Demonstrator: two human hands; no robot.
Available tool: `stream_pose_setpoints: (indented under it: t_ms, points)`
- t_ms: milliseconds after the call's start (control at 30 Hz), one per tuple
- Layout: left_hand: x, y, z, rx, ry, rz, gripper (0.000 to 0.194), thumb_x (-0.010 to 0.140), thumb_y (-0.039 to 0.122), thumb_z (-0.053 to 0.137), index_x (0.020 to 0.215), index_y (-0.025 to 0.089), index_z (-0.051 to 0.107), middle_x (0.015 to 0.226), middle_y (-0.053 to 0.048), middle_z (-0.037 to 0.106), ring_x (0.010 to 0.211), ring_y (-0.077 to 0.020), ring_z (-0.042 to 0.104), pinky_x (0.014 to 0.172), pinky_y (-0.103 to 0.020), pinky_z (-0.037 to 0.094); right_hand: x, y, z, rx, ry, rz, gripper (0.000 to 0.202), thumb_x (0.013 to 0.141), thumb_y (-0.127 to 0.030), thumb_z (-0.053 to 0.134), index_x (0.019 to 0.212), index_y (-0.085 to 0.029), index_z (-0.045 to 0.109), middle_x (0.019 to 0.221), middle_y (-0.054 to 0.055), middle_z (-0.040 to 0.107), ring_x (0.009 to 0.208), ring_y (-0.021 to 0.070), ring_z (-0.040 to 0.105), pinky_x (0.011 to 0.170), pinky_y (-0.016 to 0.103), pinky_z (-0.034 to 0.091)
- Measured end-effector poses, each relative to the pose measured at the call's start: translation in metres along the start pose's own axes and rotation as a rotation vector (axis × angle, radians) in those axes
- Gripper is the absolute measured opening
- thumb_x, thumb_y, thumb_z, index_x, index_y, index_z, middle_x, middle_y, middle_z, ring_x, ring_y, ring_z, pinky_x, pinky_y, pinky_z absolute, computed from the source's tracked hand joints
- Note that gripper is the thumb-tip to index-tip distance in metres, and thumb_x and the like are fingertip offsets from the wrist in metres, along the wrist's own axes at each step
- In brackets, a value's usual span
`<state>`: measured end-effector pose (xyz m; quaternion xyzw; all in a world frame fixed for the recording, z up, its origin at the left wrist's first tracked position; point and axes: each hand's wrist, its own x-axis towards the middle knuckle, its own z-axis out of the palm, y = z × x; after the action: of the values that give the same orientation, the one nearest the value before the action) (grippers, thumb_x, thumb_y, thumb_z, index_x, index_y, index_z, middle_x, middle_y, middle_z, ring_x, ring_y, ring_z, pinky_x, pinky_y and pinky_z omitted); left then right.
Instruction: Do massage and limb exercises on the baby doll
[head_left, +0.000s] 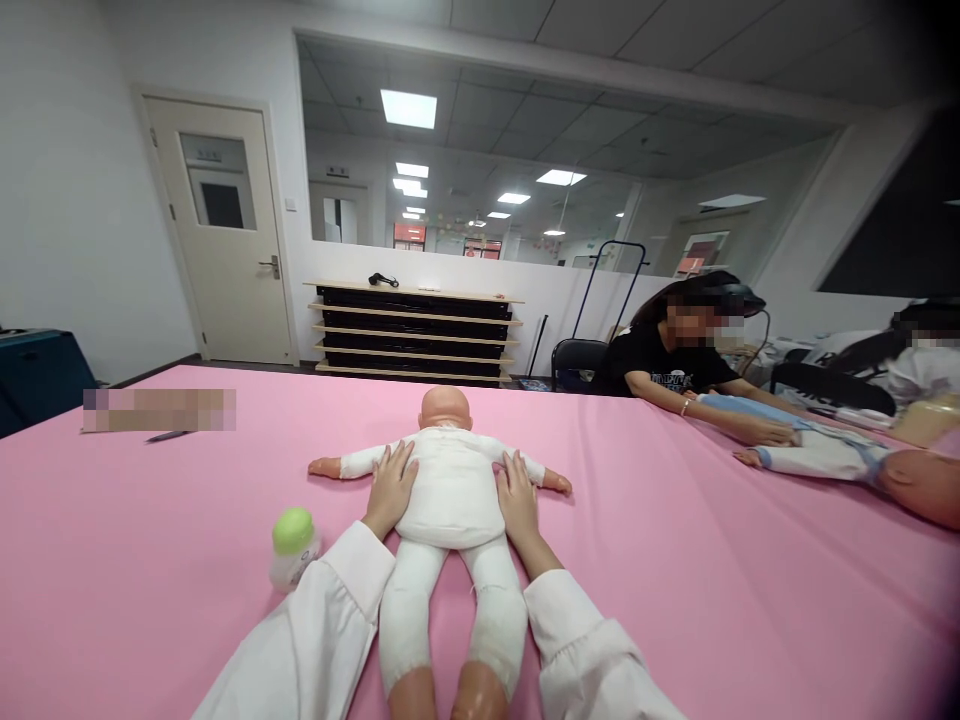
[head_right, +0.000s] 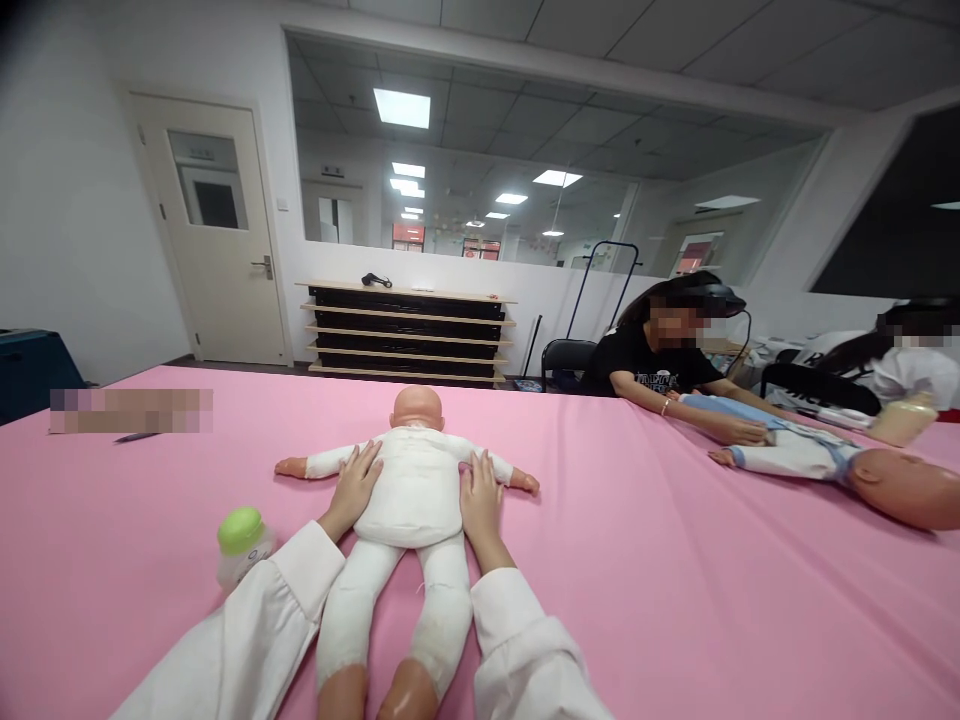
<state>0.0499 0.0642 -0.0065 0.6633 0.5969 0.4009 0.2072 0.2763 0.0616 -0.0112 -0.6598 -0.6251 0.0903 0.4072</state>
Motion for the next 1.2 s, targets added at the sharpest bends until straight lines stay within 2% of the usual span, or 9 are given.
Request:
stream_pose_setpoints:
  t_ms: [133,300,433,533,633,767,967,1100,1200]
  points:
    - [0.006,-0.006,0.0,-0.057,0.111,-0.018,0.048,0.091,0.034,0.029,0.129,0.011,0.048,0.141,-0.008,0.039,0.136,-0.0265,0.023,0.113,-0.048,0.011,0.003,0.003,0.005,0.013,0.16,-0.048,0.054,0.087,-0.032,0.026,0.13,-0.006,0.045,0.144,0.014,0.032,0.134,0.0247,0.028,0.109,0.045,0.024]
    - [0.008,-0.011,-0.002,-0.181,0.284,-0.025,0.044,0.087,0.028,0.035,0.12,0.006,0.054,0.125,-0.014,0.054,0.119,-0.0234,0.047,0.105,-0.038,0.033,0.002,-0.001,0.0,-0.01,0.333,-0.214,0.05,0.089,-0.027,0.023,0.131,-0.012,0.043,0.141,0.012,0.037,0.135,0.0227,0.026,0.108,0.049,0.023]
    - [0.004,-0.011,-0.003,-0.255,0.28,-0.002,0.045,0.083,0.027,0.042,0.122,0.008,0.052,0.125,-0.013,0.055,0.116,-0.0232,0.049,0.103,-0.039,0.036,0.0,-0.003,0.002,0.054,0.201,-0.254,0.051,0.092,-0.033,0.021,0.138,-0.016,0.033,0.146,0.01,0.029,0.137,0.0208,0.021,0.109,0.052,0.017]
    - [0.004,-0.011,-0.002,-0.273,0.261,0.023,0.04,0.081,0.024,0.043,0.115,0.009,0.057,0.121,-0.012,0.058,0.113,-0.0228,0.052,0.102,-0.039,0.036,0.001,-0.001,0.007,0.057,0.012,-0.211,0.052,0.092,-0.037,0.019,0.138,-0.017,0.034,0.146,0.009,0.029,0.138,0.0204,0.021,0.11,0.053,0.011]
    - [0.005,-0.013,-0.001,-0.29,0.258,0.015,0.037,0.078,0.019,0.042,0.108,0.01,0.061,0.117,-0.011,0.061,0.111,-0.0214,0.053,0.103,-0.038,0.037,0.003,0.001,0.009,0.041,-0.095,-0.167,0.054,0.092,-0.037,0.018,0.138,-0.016,0.035,0.146,0.008,0.027,0.138,0.0201,0.02,0.111,0.053,0.007]
    - [0.008,-0.018,0.0,-0.301,0.257,-0.003,0.037,0.076,0.014,0.041,0.106,0.011,0.062,0.115,-0.009,0.062,0.111,-0.0204,0.054,0.103,-0.038,0.037,0.004,0.001,0.009,0.046,-0.111,-0.149,0.055,0.091,-0.037,0.018,0.139,-0.014,0.033,0.147,0.008,0.026,0.138,0.0198,0.019,0.112,0.052,0.005]
    - [0.005,-0.011,-0.002,-0.195,0.292,0.022,0.037,0.079,0.016,0.037,0.106,0.013,0.062,0.113,-0.009,0.062,0.108,-0.0205,0.055,0.1,-0.039,0.04,0.007,-0.001,0.006,0.105,-0.022,-0.184,0.055,0.09,-0.037,0.021,0.136,-0.012,0.037,0.144,0.011,0.031,0.136,0.0208,0.025,0.112,0.052,0.007]
    - [0.001,0.004,-0.002,-0.037,0.34,0.214,0.045,0.08,0.015,0.036,0.122,0.014,0.053,0.127,-0.007,0.054,0.119,-0.0182,0.047,0.107,-0.036,0.034,0.014,-0.003,0.0,0.133,0.005,-0.258,0.054,0.09,-0.037,0.024,0.139,-0.014,0.034,0.145,0.011,0.029,0.136,0.0197,0.024,0.112,0.048,0.014]
    - [0.001,0.012,0.001,0.04,0.182,0.412,0.049,0.082,0.017,0.037,0.13,0.019,0.047,0.139,-0.003,0.042,0.129,-0.0162,0.036,0.111,-0.037,0.026,0.015,-0.003,-0.004,0.019,-0.133,-0.319,0.052,0.092,-0.039,0.022,0.139,-0.022,0.035,0.148,0.007,0.025,0.138,0.0202,0.02,0.111,0.051,0.015]
